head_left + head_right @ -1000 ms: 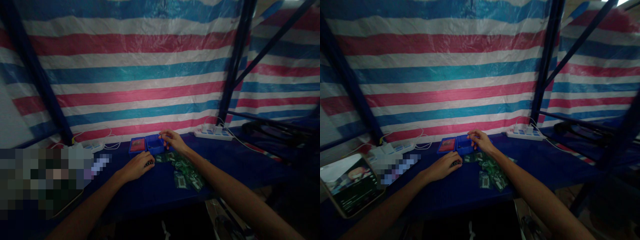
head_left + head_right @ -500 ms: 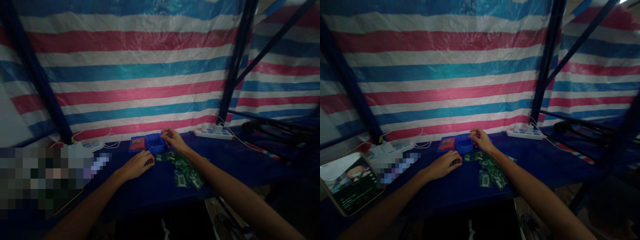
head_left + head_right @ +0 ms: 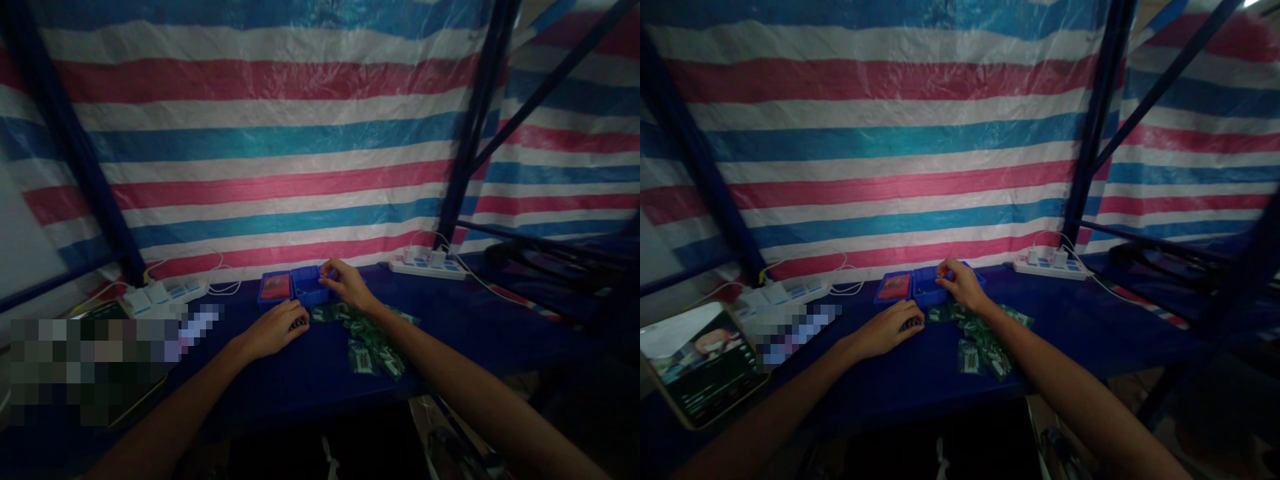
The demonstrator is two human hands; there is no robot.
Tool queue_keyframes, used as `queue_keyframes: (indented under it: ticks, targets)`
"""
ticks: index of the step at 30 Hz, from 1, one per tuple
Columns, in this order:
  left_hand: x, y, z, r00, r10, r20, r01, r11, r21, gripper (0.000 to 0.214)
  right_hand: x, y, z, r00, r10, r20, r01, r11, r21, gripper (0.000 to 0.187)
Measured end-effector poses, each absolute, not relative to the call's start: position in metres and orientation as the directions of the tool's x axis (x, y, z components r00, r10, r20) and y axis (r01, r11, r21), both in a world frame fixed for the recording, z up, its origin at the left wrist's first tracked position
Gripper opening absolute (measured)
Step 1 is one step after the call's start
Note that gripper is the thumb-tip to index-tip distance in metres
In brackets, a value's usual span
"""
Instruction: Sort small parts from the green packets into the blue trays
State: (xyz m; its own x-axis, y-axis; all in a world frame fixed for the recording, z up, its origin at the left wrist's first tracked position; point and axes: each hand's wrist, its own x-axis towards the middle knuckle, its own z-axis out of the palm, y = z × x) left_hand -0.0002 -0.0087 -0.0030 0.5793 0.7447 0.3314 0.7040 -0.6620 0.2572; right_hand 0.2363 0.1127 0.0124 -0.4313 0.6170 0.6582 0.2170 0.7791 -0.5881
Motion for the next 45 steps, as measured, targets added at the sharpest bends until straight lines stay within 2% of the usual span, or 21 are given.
queue_keyframes:
  ticks: [4,7,11,14,18,21,28,31,33,35,38,40,42,45]
  targets:
    - [0.000,-0.009,-0.002,0.582,0.746,0.324,0.704,-0.662,0.258,0.017,0.235,0.111,0.011,-0.414,0.700,0.582,0.142,0.681,-0.718,0.026]
    - [0.000,-0.010,-0.002,0.581,0.748,0.321,0.705,-0.660,0.260,0.016,0.235,0.111,0.010,-0.417,0.707,0.571,0.153,0.674,-0.723,0.021]
    - [0.000,-0.010,-0.002,0.578,0.749,0.325,0.709,-0.657,0.254,0.015,0.236,0.110,0.009,-0.454,0.629,0.631,0.312,0.776,-0.549,0.013]
    - [0.000,-0.010,-0.003,0.577,0.748,0.326,0.711,-0.657,0.250,0.017,0.238,0.108,0.010,-0.507,0.575,0.642,0.423,0.815,-0.396,0.015]
    - [-0.001,-0.009,-0.003,0.583,0.744,0.327,0.708,-0.662,0.245,0.019,0.240,0.106,0.011,-0.598,0.494,0.631,0.460,0.856,-0.235,0.014]
    - [-0.001,-0.009,-0.003,0.578,0.747,0.328,0.709,-0.659,0.251,0.018,0.242,0.105,0.013,-0.650,0.469,0.598,0.470,0.866,-0.169,0.009]
    - [-0.001,-0.010,-0.003,0.579,0.750,0.321,0.709,-0.657,0.256,0.018,0.244,0.107,0.014,-0.667,0.474,0.575,0.474,0.865,-0.163,0.007]
    - [-0.001,-0.010,-0.002,0.578,0.752,0.317,0.713,-0.654,0.253,0.016,0.244,0.110,0.016,-0.652,0.477,0.589,0.445,0.870,-0.212,0.006]
    - [-0.001,-0.010,-0.003,0.570,0.758,0.317,0.722,-0.647,0.248,0.016,0.247,0.110,0.020,-0.643,0.504,0.577,0.412,0.863,-0.293,0.002]
    - [-0.002,-0.010,-0.004,0.560,0.764,0.321,0.731,-0.638,0.243,0.016,0.253,0.109,0.026,-0.664,0.562,0.492,0.366,0.819,-0.442,0.007]
    - [-0.002,-0.009,-0.005,0.555,0.764,0.328,0.736,-0.635,0.235,0.017,0.265,0.107,0.035,-0.802,0.559,0.211,0.327,0.706,-0.628,0.023]
    - [-0.002,-0.010,-0.004,0.553,0.767,0.324,0.738,-0.632,0.236,0.017,0.274,0.108,0.039,-0.884,0.467,-0.020,0.362,0.657,-0.661,0.035]
    - [-0.001,-0.010,-0.003,0.551,0.774,0.313,0.742,-0.626,0.241,0.016,0.281,0.110,0.040,-0.887,0.415,-0.202,0.433,0.601,-0.672,0.048]
    - [0.000,-0.010,-0.002,0.550,0.779,0.301,0.747,-0.620,0.239,0.015,0.283,0.112,0.038,-0.864,0.416,-0.282,0.494,0.599,-0.631,0.055]
